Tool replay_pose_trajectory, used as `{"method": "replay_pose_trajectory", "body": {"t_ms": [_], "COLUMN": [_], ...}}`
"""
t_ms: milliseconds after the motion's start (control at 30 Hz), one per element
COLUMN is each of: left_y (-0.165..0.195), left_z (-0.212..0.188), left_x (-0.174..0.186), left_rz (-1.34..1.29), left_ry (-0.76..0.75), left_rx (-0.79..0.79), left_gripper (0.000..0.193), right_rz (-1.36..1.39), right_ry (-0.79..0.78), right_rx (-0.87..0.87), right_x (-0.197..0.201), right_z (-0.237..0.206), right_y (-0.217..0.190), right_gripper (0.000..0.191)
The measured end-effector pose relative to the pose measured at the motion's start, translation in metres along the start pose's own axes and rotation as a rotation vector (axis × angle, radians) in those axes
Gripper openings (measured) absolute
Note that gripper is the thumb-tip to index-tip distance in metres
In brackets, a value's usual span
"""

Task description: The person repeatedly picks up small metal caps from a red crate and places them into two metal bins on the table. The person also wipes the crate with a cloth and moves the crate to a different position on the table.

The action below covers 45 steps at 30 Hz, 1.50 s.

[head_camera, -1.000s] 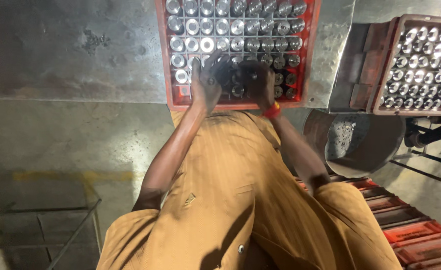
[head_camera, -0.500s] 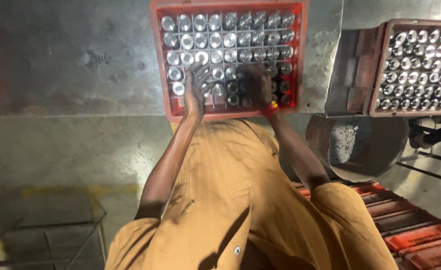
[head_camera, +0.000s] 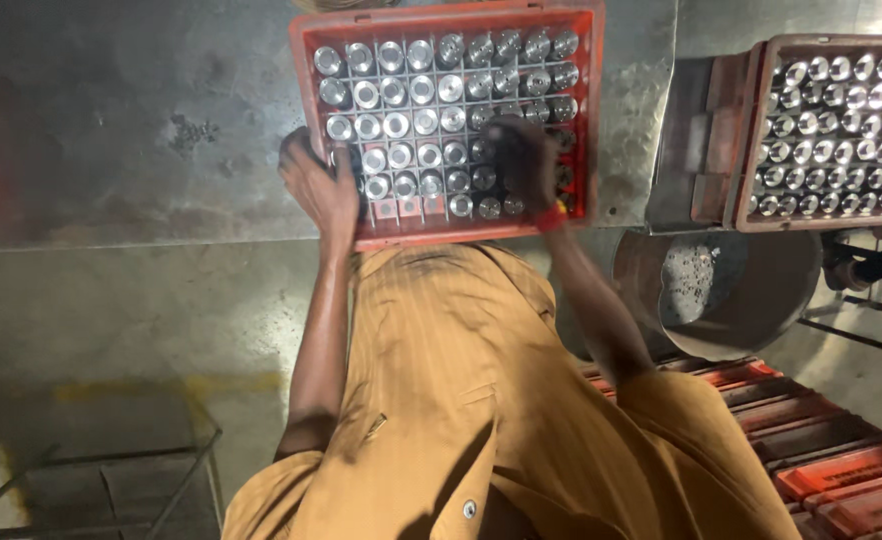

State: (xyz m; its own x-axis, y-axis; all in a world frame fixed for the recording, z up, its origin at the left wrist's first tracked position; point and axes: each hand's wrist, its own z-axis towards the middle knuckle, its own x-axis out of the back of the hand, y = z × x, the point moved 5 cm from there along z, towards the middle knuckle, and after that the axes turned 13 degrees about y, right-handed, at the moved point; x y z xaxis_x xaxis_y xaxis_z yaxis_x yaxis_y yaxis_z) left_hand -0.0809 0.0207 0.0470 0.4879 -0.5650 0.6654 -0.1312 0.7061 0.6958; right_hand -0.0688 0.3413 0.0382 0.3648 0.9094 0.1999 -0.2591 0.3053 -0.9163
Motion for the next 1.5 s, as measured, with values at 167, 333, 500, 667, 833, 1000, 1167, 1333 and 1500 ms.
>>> {"method": "replay_pose_trajectory", "body": {"t_ms": [167, 333, 500, 667, 833, 1000, 1167, 1333, 1500], "left_y": [-0.035, -0.047, -0.052, -0.060, -0.054, -0.050, -0.052, -0.046, -0.046], "left_z": [0.024, 0.038, 0.038, 0.039, 0.045, 0.045, 0.045, 0.048, 0.046], "left_x": [-0.032, -0.045, -0.048, -0.053, -0.054, -0.053, -0.053, -0.048, -0.051], "left_rz": [-0.012, 0.026, 0.065, 0.041, -0.162, -0.173, -0.070, -0.032, 0.028], "left_ry": [-0.185, -0.309, -0.314, -0.366, -0.383, -0.409, -0.434, -0.399, -0.421], "left_rx": [0.311, 0.448, 0.437, 0.409, 0.437, 0.481, 0.449, 0.421, 0.516], "left_gripper": [0.064, 0.065, 0.061, 0.063, 0.063, 0.064, 0.070, 0.076, 0.076], "right_rz": [-0.450, -0.496, -0.184, -0.445, -0.438, -0.454, -0.664, -0.774, -0.639], "right_ry": [0.272, 0.261, 0.246, 0.267, 0.335, 0.401, 0.414, 0.390, 0.353], "right_rx": [-0.066, -0.051, -0.612, -0.427, -0.548, -0.473, -0.462, -0.295, -0.428], "right_x": [0.079, 0.109, 0.099, 0.104, 0.100, 0.093, 0.094, 0.091, 0.097], "right_z": [0.006, 0.022, 0.012, 0.016, 0.019, 0.030, 0.036, 0.043, 0.038], "right_y": [0.000, 0.029, 0.076, 0.059, 0.042, 0.015, 0.003, 0.000, 0.011], "right_gripper": [0.021, 0.059, 0.059, 0.049, 0.052, 0.052, 0.054, 0.054, 0.051]}}
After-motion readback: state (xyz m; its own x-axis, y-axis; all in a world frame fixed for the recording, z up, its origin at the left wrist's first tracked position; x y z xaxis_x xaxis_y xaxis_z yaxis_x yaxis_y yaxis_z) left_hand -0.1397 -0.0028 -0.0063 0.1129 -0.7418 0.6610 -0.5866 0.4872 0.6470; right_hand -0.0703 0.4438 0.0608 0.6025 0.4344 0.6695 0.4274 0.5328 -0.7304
